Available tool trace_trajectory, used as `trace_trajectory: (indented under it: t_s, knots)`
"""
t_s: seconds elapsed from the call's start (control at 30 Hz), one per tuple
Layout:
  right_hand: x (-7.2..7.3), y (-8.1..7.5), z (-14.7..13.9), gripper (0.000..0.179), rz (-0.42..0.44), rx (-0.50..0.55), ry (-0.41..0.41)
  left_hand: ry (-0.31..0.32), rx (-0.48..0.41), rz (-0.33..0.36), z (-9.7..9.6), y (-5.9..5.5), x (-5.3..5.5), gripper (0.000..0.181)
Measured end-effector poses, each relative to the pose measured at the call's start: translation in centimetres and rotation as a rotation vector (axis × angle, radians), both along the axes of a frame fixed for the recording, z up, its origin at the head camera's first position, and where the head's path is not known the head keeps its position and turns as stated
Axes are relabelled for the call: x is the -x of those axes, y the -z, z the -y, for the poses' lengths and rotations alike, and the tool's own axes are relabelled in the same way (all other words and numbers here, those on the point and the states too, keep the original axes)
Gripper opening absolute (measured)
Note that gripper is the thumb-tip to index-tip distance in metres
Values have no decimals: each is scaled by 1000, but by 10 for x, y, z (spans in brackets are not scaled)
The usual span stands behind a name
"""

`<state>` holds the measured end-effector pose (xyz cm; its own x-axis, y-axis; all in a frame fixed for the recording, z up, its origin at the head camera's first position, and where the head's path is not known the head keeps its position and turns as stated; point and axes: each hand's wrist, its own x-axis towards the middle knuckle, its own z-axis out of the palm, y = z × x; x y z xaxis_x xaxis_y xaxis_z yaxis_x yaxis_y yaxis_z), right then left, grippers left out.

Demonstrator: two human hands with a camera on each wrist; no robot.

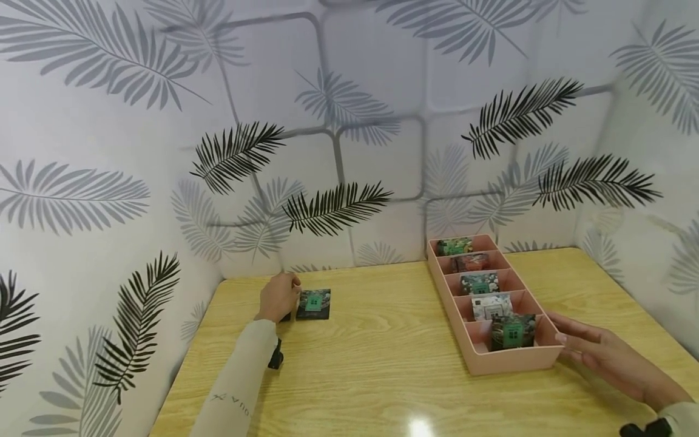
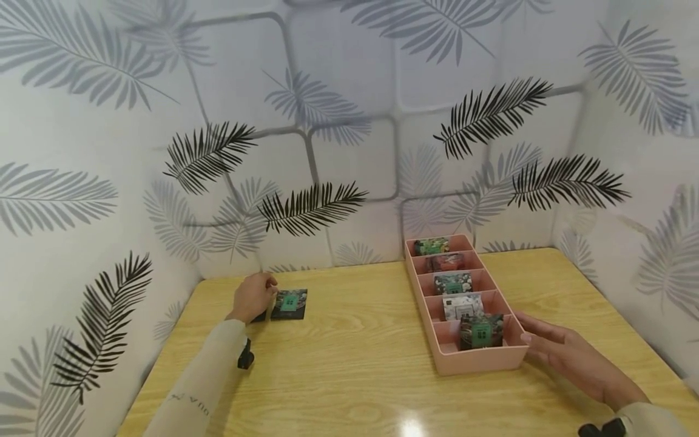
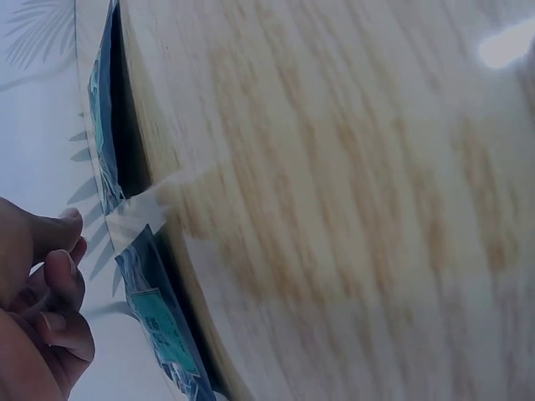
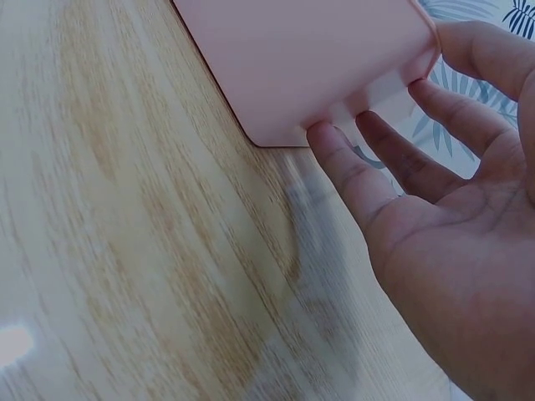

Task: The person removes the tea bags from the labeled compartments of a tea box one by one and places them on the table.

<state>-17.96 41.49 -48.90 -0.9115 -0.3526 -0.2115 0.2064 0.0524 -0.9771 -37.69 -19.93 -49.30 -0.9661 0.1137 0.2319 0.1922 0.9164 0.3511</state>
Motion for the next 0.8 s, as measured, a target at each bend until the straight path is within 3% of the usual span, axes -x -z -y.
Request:
trace_trajectory:
  t_s: [0.33,0.6,0.8]
  knots:
    - [0,1,0,61,9,-29,1,68,11,-30,-10,-12,-9,15]
    - [0,1,-1,60,-3,-11,-7,142,14,-59,-29,-25,-20,14]
    - [-1,0,0,59,-16,-2,-7,211,-13,-109,-47,-28,-25,13]
